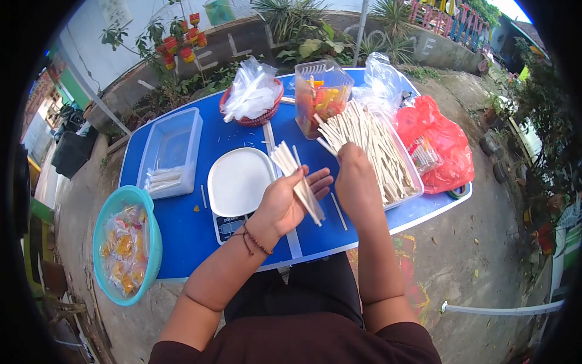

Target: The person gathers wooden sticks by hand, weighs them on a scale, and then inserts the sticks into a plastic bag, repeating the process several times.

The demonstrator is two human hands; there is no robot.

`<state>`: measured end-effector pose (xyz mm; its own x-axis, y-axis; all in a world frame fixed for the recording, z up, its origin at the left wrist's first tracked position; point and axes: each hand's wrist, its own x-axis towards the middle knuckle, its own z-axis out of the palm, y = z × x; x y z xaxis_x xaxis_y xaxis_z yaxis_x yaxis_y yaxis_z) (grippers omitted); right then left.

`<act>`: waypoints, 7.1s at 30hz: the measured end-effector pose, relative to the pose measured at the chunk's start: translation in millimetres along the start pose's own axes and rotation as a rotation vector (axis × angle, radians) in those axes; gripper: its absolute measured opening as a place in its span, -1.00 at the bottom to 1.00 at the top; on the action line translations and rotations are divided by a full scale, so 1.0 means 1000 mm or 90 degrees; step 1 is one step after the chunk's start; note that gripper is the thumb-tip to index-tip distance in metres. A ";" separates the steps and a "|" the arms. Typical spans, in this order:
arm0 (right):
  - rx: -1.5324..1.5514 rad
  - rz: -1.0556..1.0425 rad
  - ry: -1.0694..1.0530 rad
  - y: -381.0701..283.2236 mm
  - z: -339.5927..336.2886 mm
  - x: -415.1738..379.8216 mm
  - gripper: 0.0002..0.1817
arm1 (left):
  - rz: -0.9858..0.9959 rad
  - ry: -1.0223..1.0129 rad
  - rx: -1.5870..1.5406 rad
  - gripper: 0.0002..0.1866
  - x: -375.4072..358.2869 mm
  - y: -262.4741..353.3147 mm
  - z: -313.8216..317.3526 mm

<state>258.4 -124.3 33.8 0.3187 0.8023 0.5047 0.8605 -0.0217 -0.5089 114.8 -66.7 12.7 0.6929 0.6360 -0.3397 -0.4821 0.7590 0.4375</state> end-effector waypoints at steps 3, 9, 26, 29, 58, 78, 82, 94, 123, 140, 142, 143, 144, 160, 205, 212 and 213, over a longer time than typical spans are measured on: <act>-0.087 0.018 0.044 0.020 -0.016 0.011 -0.83 | -0.023 -0.023 -0.006 -0.81 0.019 -0.005 0.026; -0.119 -0.037 0.085 0.011 -0.039 -0.015 -0.73 | 0.004 -0.012 0.016 -0.82 0.034 -0.021 0.027; -0.222 -0.124 -0.060 0.009 0.028 -0.105 -0.78 | -0.061 0.102 0.037 -0.79 -0.023 -0.048 -0.040; -0.179 -0.058 -0.127 0.001 0.025 -0.098 -0.82 | -0.068 0.080 0.032 -0.79 -0.029 -0.045 -0.042; 0.595 -0.028 -0.102 -0.096 0.118 0.015 -0.80 | 0.468 -0.137 0.501 -0.64 -0.038 0.116 -0.091; 0.341 -0.269 -0.055 -0.098 0.133 -0.008 -0.66 | 0.305 -0.107 0.214 -0.77 -0.042 0.105 -0.104; 0.297 -0.307 0.002 -0.089 0.136 -0.006 -0.70 | 0.243 -0.099 0.032 -0.75 -0.042 0.105 -0.103; 0.306 -0.258 -0.057 -0.095 0.131 -0.009 -0.78 | 0.118 -0.060 0.036 -0.64 -0.047 0.106 -0.100; 0.406 -0.077 -0.150 -0.092 0.128 -0.007 -0.83 | 0.278 0.026 0.148 -0.58 -0.040 0.098 -0.105; 0.389 -0.264 -0.268 -0.086 0.112 0.010 -0.68 | 0.241 -0.020 0.143 -0.54 -0.049 0.115 -0.104; 0.410 -0.213 -0.245 -0.084 0.114 0.009 -0.74 | 0.245 -0.024 0.154 -0.55 -0.049 0.112 -0.100; 0.421 -0.167 -0.230 -0.086 0.117 0.007 -0.77 | 0.238 -0.026 0.155 -0.55 -0.050 0.110 -0.100; 0.432 -0.121 -0.214 -0.087 0.119 0.005 -0.79 | 0.231 -0.028 0.157 -0.55 -0.050 0.109 -0.099; 0.532 0.106 -0.317 -0.083 0.119 0.007 -0.87 | 0.269 0.012 0.271 -0.58 -0.044 0.097 -0.102; 0.312 0.051 -0.210 -0.074 0.106 0.015 -0.90 | 0.331 0.102 0.218 -0.53 -0.049 0.098 -0.096; 0.290 0.024 -0.194 -0.073 0.110 0.013 -0.93 | 0.310 0.088 0.180 -0.52 -0.050 0.099 -0.093; 0.290 0.025 -0.195 -0.074 0.110 0.013 -0.93 | 0.307 0.086 0.181 -0.52 -0.050 0.100 -0.093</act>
<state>155.4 -47.0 0.9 0.1589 0.9446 0.2873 0.5695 0.1500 -0.8082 -17.8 -9.9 -4.5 0.3459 0.9275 -0.1417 -0.5508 0.3230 0.7696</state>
